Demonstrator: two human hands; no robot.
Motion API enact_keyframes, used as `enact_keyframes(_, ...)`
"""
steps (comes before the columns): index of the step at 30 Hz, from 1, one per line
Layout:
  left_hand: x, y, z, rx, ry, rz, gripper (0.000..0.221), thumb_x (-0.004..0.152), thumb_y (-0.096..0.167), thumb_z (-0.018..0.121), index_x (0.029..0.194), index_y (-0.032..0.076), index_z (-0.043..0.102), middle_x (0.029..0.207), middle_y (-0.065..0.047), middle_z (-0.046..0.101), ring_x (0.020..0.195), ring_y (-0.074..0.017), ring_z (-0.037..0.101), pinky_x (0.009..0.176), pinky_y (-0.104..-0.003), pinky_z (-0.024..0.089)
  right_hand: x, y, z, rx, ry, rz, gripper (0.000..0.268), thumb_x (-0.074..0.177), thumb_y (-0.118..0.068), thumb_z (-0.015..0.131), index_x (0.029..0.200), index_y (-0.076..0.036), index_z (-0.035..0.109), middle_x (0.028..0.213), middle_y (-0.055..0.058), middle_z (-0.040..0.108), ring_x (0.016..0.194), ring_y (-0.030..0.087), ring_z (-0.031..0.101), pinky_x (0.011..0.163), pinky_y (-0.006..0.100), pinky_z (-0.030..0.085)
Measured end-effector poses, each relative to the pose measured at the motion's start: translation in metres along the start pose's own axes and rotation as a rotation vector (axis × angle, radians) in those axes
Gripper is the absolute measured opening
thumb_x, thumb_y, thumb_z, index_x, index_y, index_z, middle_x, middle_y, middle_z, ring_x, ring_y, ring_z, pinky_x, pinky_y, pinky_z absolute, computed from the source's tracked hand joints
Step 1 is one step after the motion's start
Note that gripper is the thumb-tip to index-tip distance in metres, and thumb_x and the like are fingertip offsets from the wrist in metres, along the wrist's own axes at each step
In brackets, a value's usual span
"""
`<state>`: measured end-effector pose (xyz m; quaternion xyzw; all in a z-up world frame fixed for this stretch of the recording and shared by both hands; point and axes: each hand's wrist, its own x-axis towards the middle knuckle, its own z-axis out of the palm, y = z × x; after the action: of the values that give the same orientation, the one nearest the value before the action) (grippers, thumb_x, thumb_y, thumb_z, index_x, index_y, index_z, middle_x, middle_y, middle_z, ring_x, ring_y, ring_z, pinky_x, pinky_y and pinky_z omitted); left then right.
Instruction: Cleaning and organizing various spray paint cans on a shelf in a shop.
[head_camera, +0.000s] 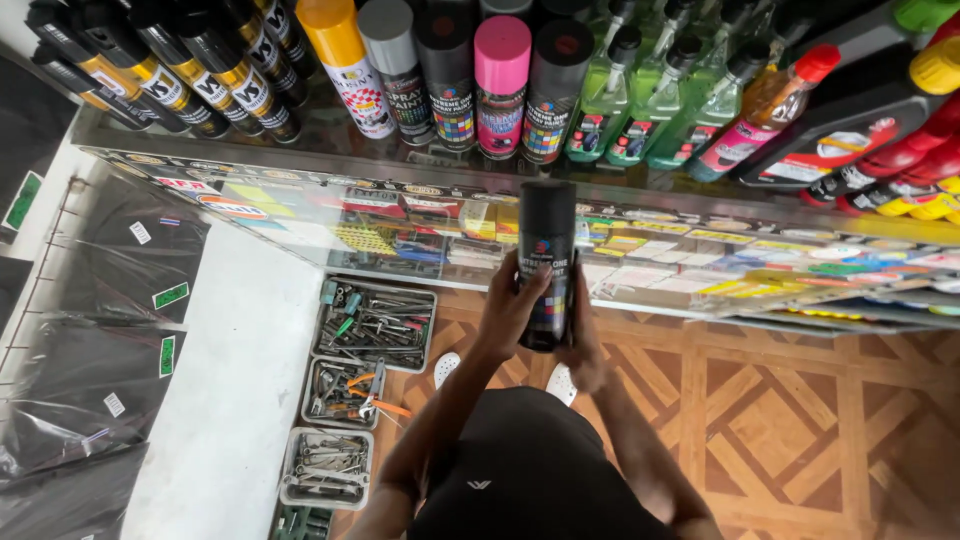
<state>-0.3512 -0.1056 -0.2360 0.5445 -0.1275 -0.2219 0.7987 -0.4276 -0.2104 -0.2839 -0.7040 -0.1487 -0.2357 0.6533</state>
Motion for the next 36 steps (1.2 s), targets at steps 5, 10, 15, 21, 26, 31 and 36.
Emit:
enact_keyframes(5, 0.001, 0.001, 0.003, -0.006, -0.098, -0.041, 0.06, 0.108, 0.045, 0.05, 0.154, 0.006, 0.045, 0.129, -0.013, 0.058, 0.118, -0.0219, 0.054, 0.102, -0.045, 0.047, 0.037, -0.015, -0.017, -0.385, -0.018, -0.204, 0.105, 0.093, -0.066, 0.055, 0.163, 0.002, 0.017, 0.171, 0.026, 0.002, 0.157, 0.047, 0.0, 0.128, 0.054, 0.009)
enact_keyframes(10, 0.006, -0.016, -0.018, -0.039, -0.041, 0.029, 0.061, 0.103, 0.029, 0.065, 0.155, 0.008, 0.04, 0.126, -0.016, 0.06, 0.118, -0.0217, 0.053, 0.103, -0.05, 0.048, 0.004, -0.01, 0.006, -0.203, -0.047, -0.136, 0.099, 0.086, -0.027, 0.064, 0.165, 0.0, 0.011, 0.172, 0.025, -0.002, 0.157, 0.043, -0.001, 0.125, 0.059, 0.011)
enact_keyframes(15, -0.001, 0.015, -0.005, 0.026, -0.097, -0.021, 0.051, 0.106, 0.038, 0.056, 0.146, 0.006, 0.05, 0.112, -0.01, 0.063, 0.102, -0.0168, 0.056, 0.092, -0.04, 0.05, 0.038, -0.019, -0.002, -0.087, 0.023, -0.099, 0.111, 0.089, -0.048, 0.068, 0.164, 0.002, 0.004, 0.172, 0.023, 0.003, 0.158, 0.037, 0.0, 0.128, 0.054, 0.002)
enact_keyframes(21, 0.005, 0.007, -0.007, 0.031, -0.03, 0.028, 0.05, 0.106, 0.037, 0.056, 0.145, 0.006, 0.045, 0.103, -0.005, 0.058, 0.095, -0.0145, 0.054, 0.086, -0.035, 0.047, 0.003, 0.006, -0.007, -0.455, -0.071, -0.242, 0.1, 0.083, -0.047, 0.069, 0.158, 0.007, 0.03, 0.167, 0.032, 0.016, 0.156, 0.05, 0.009, 0.127, 0.056, 0.006)
enact_keyframes(26, 0.009, -0.007, -0.012, -0.049, -0.039, 0.044, 0.054, 0.104, 0.033, 0.063, 0.15, 0.01, 0.046, 0.122, -0.014, 0.064, 0.108, -0.0165, 0.058, 0.098, -0.041, 0.047, -0.008, 0.018, -0.004, 0.007, -0.078, -0.083, 0.105, 0.087, -0.027, 0.065, 0.164, 0.002, 0.001, 0.172, 0.021, -0.005, 0.157, 0.035, -0.004, 0.126, 0.053, 0.001)
enact_keyframes(31, 0.003, 0.004, 0.009, -0.089, -0.154, -0.01, 0.062, 0.107, 0.039, 0.055, 0.159, 0.01, 0.039, 0.142, -0.015, 0.058, 0.128, -0.0223, 0.054, 0.109, -0.045, 0.044, 0.061, -0.021, -0.024, -0.116, -0.002, -0.206, 0.1, 0.089, -0.035, 0.06, 0.165, 0.001, 0.006, 0.172, 0.021, -0.004, 0.159, 0.036, -0.004, 0.131, 0.055, -0.002)
enact_keyframes(36, 0.007, -0.002, -0.006, 0.07, 0.016, -0.068, 0.057, 0.107, 0.039, 0.05, 0.153, 0.008, 0.036, 0.129, -0.02, 0.05, 0.119, -0.0332, 0.047, 0.102, -0.049, 0.04, 0.016, -0.001, -0.008, -0.439, -0.076, -0.248, 0.097, 0.086, -0.049, 0.069, 0.154, 0.01, 0.036, 0.166, 0.031, 0.021, 0.154, 0.05, 0.016, 0.128, 0.06, 0.008)
